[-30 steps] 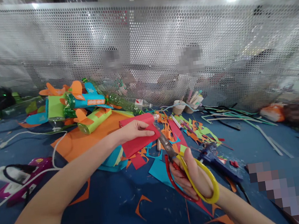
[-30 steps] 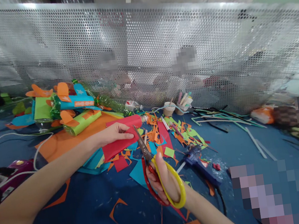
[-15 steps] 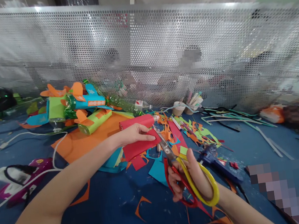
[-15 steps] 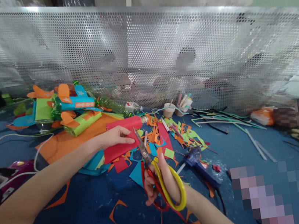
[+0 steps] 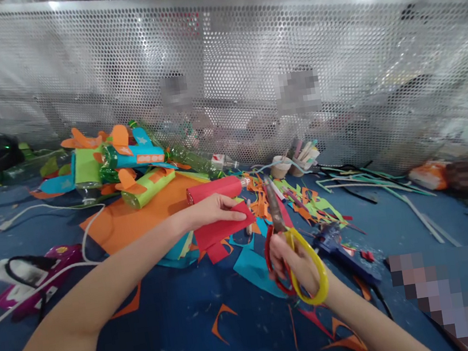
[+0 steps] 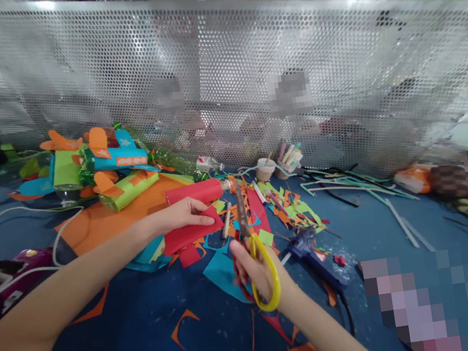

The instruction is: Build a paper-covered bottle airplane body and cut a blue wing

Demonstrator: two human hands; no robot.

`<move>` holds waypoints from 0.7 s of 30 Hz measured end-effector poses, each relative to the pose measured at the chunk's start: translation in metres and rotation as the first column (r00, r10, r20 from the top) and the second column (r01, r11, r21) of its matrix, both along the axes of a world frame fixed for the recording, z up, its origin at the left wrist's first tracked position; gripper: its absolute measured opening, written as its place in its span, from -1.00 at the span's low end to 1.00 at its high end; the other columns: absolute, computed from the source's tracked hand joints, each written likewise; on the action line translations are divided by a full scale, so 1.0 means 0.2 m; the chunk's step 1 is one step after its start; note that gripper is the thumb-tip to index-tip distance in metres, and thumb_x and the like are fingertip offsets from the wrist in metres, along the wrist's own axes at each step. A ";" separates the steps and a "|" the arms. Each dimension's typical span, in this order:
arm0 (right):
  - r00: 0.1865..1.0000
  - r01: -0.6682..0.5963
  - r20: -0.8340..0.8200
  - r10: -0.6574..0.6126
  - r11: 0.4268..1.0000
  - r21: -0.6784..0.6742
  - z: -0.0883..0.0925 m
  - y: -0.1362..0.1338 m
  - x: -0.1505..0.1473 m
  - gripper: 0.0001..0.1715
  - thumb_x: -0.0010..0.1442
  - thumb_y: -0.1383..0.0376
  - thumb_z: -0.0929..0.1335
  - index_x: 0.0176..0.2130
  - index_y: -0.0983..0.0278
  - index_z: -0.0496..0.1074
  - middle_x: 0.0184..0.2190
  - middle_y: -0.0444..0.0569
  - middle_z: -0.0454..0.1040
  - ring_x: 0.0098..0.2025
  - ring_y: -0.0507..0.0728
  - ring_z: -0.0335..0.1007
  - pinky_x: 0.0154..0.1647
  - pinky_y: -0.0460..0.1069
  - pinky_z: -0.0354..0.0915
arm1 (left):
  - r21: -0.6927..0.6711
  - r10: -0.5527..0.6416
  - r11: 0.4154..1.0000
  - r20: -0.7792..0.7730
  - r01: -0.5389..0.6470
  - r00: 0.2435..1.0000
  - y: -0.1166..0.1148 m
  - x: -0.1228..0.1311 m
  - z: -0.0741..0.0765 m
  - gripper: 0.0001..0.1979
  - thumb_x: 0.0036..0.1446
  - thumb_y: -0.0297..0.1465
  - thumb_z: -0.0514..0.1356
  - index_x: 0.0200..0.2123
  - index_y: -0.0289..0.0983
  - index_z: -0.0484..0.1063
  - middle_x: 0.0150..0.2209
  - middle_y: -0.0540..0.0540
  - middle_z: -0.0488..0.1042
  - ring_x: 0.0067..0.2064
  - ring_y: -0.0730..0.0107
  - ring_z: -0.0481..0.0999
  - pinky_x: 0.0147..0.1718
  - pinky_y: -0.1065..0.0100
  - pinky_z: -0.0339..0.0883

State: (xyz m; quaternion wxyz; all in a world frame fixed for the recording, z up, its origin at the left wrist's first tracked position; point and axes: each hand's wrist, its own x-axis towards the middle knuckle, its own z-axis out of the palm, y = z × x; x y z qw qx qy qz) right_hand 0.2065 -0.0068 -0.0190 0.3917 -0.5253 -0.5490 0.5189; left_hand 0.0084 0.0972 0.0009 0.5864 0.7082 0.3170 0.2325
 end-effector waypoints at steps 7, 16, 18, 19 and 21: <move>0.989 0.148 -0.026 -0.146 0.966 0.213 0.01 0.07 0.03 -0.49 -0.15 0.03 0.44 -0.60 0.19 0.06 -0.66 -0.22 0.18 -0.59 0.06 0.32 -0.51 0.01 0.35 | 0.096 -0.090 0.990 -0.119 0.102 0.989 -0.09 0.06 0.00 -0.68 -0.11 -0.17 0.28 -0.30 -0.25 0.52 -0.37 -0.04 0.52 -0.40 0.44 0.44 -0.46 0.45 0.23; 0.950 0.175 0.169 -0.262 0.896 0.407 -0.04 0.10 0.08 -0.68 -0.05 0.14 0.38 -0.53 0.22 0.18 -0.59 -0.17 0.30 -0.51 0.05 0.29 -0.46 -0.05 0.25 | 0.072 -0.033 0.997 -0.112 0.041 0.993 -0.12 0.11 -0.03 -0.62 0.01 -0.09 0.18 -0.20 -0.23 0.47 -0.28 -0.02 0.50 -0.29 0.43 0.43 -0.37 0.46 0.21; 0.912 0.241 0.192 -0.363 0.852 0.466 -0.04 0.11 0.10 -0.71 -0.04 0.16 0.38 -0.53 0.23 0.19 -0.58 -0.17 0.30 -0.49 0.05 0.29 -0.43 -0.04 0.25 | 0.012 -0.011 1.000 -0.073 0.012 0.997 -0.09 0.10 -0.03 -0.61 0.03 -0.13 0.18 -0.12 -0.22 0.43 -0.19 -0.05 0.50 -0.22 0.40 0.44 -0.28 0.44 0.23; 0.895 0.267 0.193 -0.401 0.832 0.486 -0.04 0.13 0.12 -0.72 -0.05 0.16 0.38 -0.53 0.23 0.20 -0.58 -0.17 0.30 -0.49 0.05 0.29 -0.42 -0.04 0.25 | -0.013 -0.008 1.000 -0.056 0.008 0.998 -0.07 0.09 -0.03 -0.61 0.03 -0.16 0.19 -0.11 -0.24 0.42 -0.17 -0.07 0.50 -0.20 0.39 0.45 -0.25 0.43 0.24; 0.881 0.317 0.164 -0.444 0.811 0.492 -0.05 0.15 0.14 -0.72 -0.06 0.17 0.38 -0.53 0.23 0.21 -0.56 -0.16 0.31 -0.49 0.05 0.29 -0.40 -0.03 0.26 | -0.029 -0.032 0.999 -0.035 0.031 0.999 -0.04 0.06 -0.03 -0.63 0.02 -0.21 0.21 -0.14 -0.28 0.44 -0.15 -0.12 0.50 -0.19 0.36 0.46 -0.21 0.40 0.25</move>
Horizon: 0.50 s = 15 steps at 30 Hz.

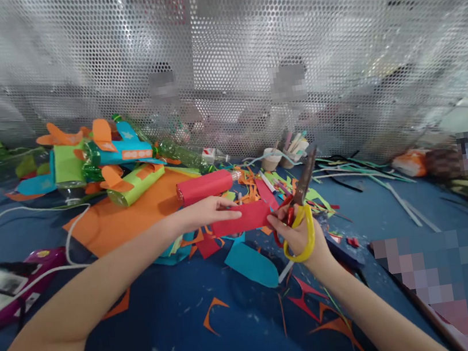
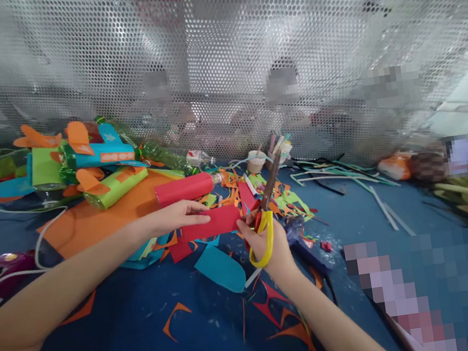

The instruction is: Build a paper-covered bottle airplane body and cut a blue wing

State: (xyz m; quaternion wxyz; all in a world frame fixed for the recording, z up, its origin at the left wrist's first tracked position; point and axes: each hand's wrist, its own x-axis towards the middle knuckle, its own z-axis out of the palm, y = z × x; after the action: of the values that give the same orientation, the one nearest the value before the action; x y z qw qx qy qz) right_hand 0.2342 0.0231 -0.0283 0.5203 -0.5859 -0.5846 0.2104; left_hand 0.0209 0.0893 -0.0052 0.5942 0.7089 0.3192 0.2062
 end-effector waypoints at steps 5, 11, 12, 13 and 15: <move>0.993 0.018 -0.119 -0.016 1.000 0.012 -0.02 0.04 0.03 -0.69 -0.11 0.16 0.40 -0.54 0.22 0.19 -0.57 -0.17 0.31 -0.48 0.06 0.31 -0.42 -0.04 0.26 | 0.042 -0.020 0.999 -0.015 0.021 1.000 0.02 -0.03 0.00 -0.68 0.02 -0.26 0.22 -0.18 -0.33 0.47 -0.18 -0.18 0.51 -0.25 0.34 0.49 -0.26 0.36 0.29; 0.997 0.001 -0.079 -0.003 1.000 -0.031 -0.02 0.04 0.05 -0.67 -0.11 0.13 0.41 -0.53 0.24 0.22 -0.59 -0.21 0.24 -0.55 0.01 0.22 -0.49 -0.06 0.21 | -0.014 -0.081 0.997 -0.019 0.081 0.997 0.01 -0.02 0.00 -0.73 0.06 -0.32 0.19 -0.16 -0.28 0.47 -0.18 -0.12 0.52 -0.24 0.40 0.50 -0.20 0.36 0.30; 0.997 -0.007 -0.078 0.005 1.000 -0.025 -0.02 0.04 0.05 -0.67 -0.10 0.13 0.41 -0.53 0.24 0.21 -0.59 -0.21 0.24 -0.54 0.01 0.21 -0.49 -0.06 0.21 | -0.028 -0.092 0.995 -0.014 0.092 0.996 0.01 -0.01 0.00 -0.73 0.07 -0.32 0.19 -0.15 -0.26 0.46 -0.18 -0.11 0.52 -0.24 0.42 0.50 -0.19 0.36 0.30; 0.997 -0.014 -0.077 0.013 1.000 -0.023 -0.01 0.04 0.05 -0.67 -0.10 0.14 0.41 -0.53 0.24 0.20 -0.59 -0.22 0.23 -0.54 0.01 0.21 -0.48 -0.06 0.21 | -0.040 -0.099 0.994 -0.008 0.099 0.995 0.00 -0.01 0.01 -0.73 0.07 -0.33 0.18 -0.13 -0.24 0.46 -0.18 -0.09 0.52 -0.24 0.43 0.50 -0.19 0.36 0.30; 0.997 -0.022 -0.075 0.021 0.999 -0.023 -0.01 0.03 0.04 -0.66 -0.09 0.14 0.41 -0.53 0.23 0.19 -0.58 -0.21 0.23 -0.52 0.01 0.22 -0.46 -0.06 0.21 | -0.066 -0.107 0.992 0.003 0.107 0.994 0.00 -0.01 0.01 -0.72 0.08 -0.33 0.17 -0.11 -0.21 0.44 -0.19 -0.08 0.53 -0.26 0.44 0.50 -0.20 0.37 0.30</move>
State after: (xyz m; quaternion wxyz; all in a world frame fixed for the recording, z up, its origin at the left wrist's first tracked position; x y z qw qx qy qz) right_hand 0.2429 0.0299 -0.0297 0.5323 -0.5776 -0.5684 0.2447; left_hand 0.0194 0.0886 -0.0028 0.6276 0.7049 0.2875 0.1629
